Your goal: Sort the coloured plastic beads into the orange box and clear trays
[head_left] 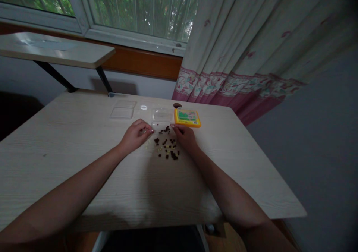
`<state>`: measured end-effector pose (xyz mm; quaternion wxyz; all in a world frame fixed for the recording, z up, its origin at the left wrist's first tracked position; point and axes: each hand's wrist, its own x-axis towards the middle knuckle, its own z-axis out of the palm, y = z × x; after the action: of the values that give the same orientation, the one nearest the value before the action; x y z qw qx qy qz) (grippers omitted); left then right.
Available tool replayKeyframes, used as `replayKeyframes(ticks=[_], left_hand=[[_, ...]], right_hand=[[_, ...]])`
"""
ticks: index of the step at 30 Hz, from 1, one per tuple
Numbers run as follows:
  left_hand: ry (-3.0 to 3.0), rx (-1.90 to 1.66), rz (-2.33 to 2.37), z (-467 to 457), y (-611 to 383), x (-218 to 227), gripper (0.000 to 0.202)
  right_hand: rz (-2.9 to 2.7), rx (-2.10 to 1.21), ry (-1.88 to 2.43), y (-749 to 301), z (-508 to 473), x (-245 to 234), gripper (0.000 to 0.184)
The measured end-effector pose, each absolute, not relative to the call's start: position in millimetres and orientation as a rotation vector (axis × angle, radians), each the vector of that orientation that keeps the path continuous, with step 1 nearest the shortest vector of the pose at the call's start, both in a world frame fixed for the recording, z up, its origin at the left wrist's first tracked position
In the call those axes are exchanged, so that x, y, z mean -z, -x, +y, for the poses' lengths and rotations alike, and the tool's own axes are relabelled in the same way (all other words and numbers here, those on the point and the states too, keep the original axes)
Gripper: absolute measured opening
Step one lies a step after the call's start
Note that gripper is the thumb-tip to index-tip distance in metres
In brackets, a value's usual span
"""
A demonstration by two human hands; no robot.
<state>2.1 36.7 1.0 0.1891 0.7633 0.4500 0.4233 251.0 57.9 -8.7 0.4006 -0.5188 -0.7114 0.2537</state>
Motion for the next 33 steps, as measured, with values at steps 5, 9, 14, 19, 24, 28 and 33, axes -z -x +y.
replayKeyframes(ticks=[5,9,14,19,24,28,33], left_hand=[[-2.031,-1.296,1.387,45.4,-10.2,4.7,0.022],[-1.968,-1.307,1.463,49.4,-11.7,8.8,0.023],[-1.954,-1.278,1.472,50.4,-10.7,11.8,0.024],[-2.025,-1.199,1.410,50.5,-11.4,12.6,0.023],[-2.027,-1.168,1.351,48.3,-12.6,8.3,0.024],[-2.074,-1.186,1.300,42.6,-11.8,3.0,0.027],[-2.504,-0.889,1.208,31.7,-5.6,-2.9,0.017]], right_hand=[[-1.815,-0.631,1.313,-250.1,58.0,10.3,0.030],[-1.824,-0.613,1.311,-248.8,56.6,8.8,0.031],[-1.855,-0.620,1.316,-248.4,55.7,7.5,0.031],[-1.869,-0.642,1.295,-248.3,54.5,8.4,0.029],[-1.966,-0.779,1.261,-253.3,51.4,2.6,0.027],[-2.018,-0.925,1.204,-259.8,50.9,-2.5,0.025],[-2.133,-0.965,1.156,-265.2,51.9,-2.9,0.023]])
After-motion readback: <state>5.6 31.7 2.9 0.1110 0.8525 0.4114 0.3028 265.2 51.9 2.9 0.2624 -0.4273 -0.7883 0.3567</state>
